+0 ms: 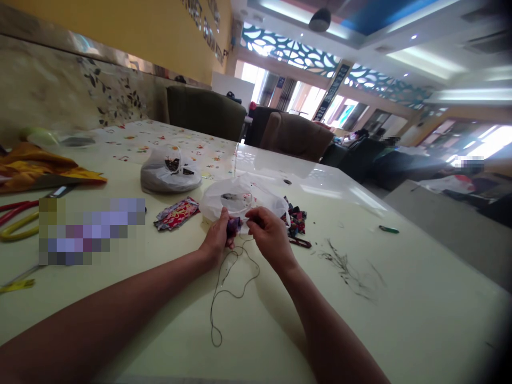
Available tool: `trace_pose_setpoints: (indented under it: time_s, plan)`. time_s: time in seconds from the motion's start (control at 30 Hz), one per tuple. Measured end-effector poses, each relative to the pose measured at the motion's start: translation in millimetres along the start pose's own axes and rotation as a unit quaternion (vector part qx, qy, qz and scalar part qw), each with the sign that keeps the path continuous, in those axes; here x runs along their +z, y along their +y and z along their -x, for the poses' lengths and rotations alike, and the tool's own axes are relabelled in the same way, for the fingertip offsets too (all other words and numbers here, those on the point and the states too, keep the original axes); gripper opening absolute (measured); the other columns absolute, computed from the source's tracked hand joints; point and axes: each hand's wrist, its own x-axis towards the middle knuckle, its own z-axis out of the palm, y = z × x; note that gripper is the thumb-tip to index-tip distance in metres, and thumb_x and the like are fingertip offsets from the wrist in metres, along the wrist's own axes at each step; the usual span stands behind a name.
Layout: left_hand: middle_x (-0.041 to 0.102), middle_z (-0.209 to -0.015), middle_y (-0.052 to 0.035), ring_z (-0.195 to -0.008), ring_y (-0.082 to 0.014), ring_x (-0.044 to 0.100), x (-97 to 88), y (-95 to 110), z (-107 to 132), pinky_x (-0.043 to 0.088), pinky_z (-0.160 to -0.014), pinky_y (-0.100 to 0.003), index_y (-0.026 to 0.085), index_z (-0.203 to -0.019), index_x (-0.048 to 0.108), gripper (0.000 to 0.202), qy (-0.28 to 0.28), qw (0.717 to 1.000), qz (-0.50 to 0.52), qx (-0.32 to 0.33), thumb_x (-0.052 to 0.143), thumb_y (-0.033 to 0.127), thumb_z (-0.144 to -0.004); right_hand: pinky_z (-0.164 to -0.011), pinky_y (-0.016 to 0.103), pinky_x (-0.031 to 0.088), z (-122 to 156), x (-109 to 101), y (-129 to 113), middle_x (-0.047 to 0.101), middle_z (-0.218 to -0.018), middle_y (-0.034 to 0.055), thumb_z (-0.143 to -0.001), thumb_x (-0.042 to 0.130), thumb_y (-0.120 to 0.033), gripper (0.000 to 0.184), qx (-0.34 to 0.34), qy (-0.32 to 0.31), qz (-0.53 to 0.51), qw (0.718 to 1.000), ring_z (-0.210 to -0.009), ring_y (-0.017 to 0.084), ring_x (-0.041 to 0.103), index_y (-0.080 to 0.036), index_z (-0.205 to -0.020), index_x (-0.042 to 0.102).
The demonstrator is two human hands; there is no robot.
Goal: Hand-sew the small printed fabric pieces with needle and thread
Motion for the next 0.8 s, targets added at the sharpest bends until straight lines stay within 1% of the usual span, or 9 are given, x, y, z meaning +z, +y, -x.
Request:
trace_pose_setpoints:
  time_s: [0.13,0.23,0.3,0.4,0.47,0.57,0.63,0.8]
  plan:
    - [0.049,-0.053,0.0018,-0.036,-0.0088,0.037,-0.3,-1.6,1.1,0.034,-0.034,-0.021,0.016,-0.077,0.062,0.049,-0.007,0.999,-0.025,0.030,0.042,0.058,-0.094,-0.071,0.030,0.043,3.2,5.0,-3.2,0.060,-0.082,0.0040,-0.077,0.051,-0.008,0.014,-0.039,0.004,0.046,0.998,-0.078,0.018,0.056,-0.020,-0.079,0.058]
    - [0.048,-0.053,0.0013,-0.036,-0.0089,0.036,-1.0,-2.5,1.9,0.033,-0.034,-0.022,0.016,-0.075,0.063,0.054,-0.023,0.996,-0.055,0.060,0.041,0.061,-0.093,-0.070,0.029,0.041,5.7,9.7,-5.0,0.057,-0.080,0.0038,-0.076,0.049,-0.007,0.014,-0.060,0.004,0.065,0.996,-0.075,0.017,0.054,-0.020,-0.076,0.056]
    - [0.046,-0.052,0.0017,-0.037,-0.0091,0.037,-1.5,-2.8,2.5,0.033,-0.034,-0.022,0.016,-0.075,0.063,0.057,-0.034,0.993,-0.078,0.080,0.039,0.064,-0.092,-0.069,0.029,0.042,6.8,11.7,-5.2,0.058,-0.079,0.0030,-0.076,0.050,-0.008,0.013,-0.038,0.001,0.041,0.998,-0.074,0.016,0.054,-0.019,-0.076,0.056]
    - [0.044,-0.051,0.0030,-0.038,-0.0094,0.037,-2.2,-3.3,2.4,0.033,-0.035,-0.022,0.016,-0.075,0.062,0.060,-0.038,0.990,-0.101,0.096,0.037,0.068,-0.090,-0.070,0.028,0.045,6.7,11.7,-4.5,0.061,-0.078,0.0012,-0.076,0.053,-0.011,0.011,0.026,-0.023,-0.046,0.998,-0.073,0.015,0.057,-0.019,-0.081,0.058]
    - [0.044,-0.052,0.0031,-0.038,-0.0093,0.037,-2.7,-3.9,1.2,0.034,-0.035,-0.022,0.016,-0.075,0.060,0.061,-0.028,0.991,-0.099,0.091,0.036,0.070,-0.090,-0.071,0.029,0.048,5.8,10.1,-3.9,0.062,-0.078,0.0005,-0.075,0.055,-0.014,0.012,0.059,-0.043,-0.117,0.991,-0.073,0.015,0.059,-0.019,-0.085,0.059]
    - [0.049,-0.054,0.0018,-0.038,-0.0087,0.038,-3.2,-5.4,-1.4,0.035,-0.035,-0.022,0.016,-0.075,0.058,0.061,-0.006,0.994,-0.082,0.071,0.036,0.072,-0.088,-0.073,0.032,0.052,4.7,7.1,-2.9,0.063,-0.080,0.0004,-0.072,0.057,-0.016,0.015,0.099,-0.062,-0.205,0.972,-0.074,0.016,0.063,-0.018,-0.087,0.057]
    - [0.052,-0.056,0.0011,-0.038,-0.0085,0.038,-3.1,-6.6,-2.4,0.036,-0.035,-0.022,0.016,-0.077,0.058,0.060,-0.001,0.996,-0.064,0.056,0.039,0.072,-0.087,-0.073,0.033,0.053,4.8,5.8,-1.9,0.064,-0.079,0.0008,-0.072,0.057,-0.017,0.012,0.115,-0.064,-0.219,0.967,-0.073,0.016,0.064,-0.018,-0.085,0.057]
    - [0.053,-0.057,0.0011,-0.038,-0.0075,0.036,-1.0,-8.8,-0.5,0.035,-0.036,-0.021,0.016,-0.079,0.059,0.059,-0.035,0.999,-0.018,0.022,0.043,0.073,-0.085,-0.065,0.030,0.051,5.5,5.5,2.3,0.064,-0.068,0.0005,-0.074,0.057,-0.019,0.006,0.106,-0.050,-0.164,0.980,-0.063,0.015,0.061,-0.017,-0.078,0.061]
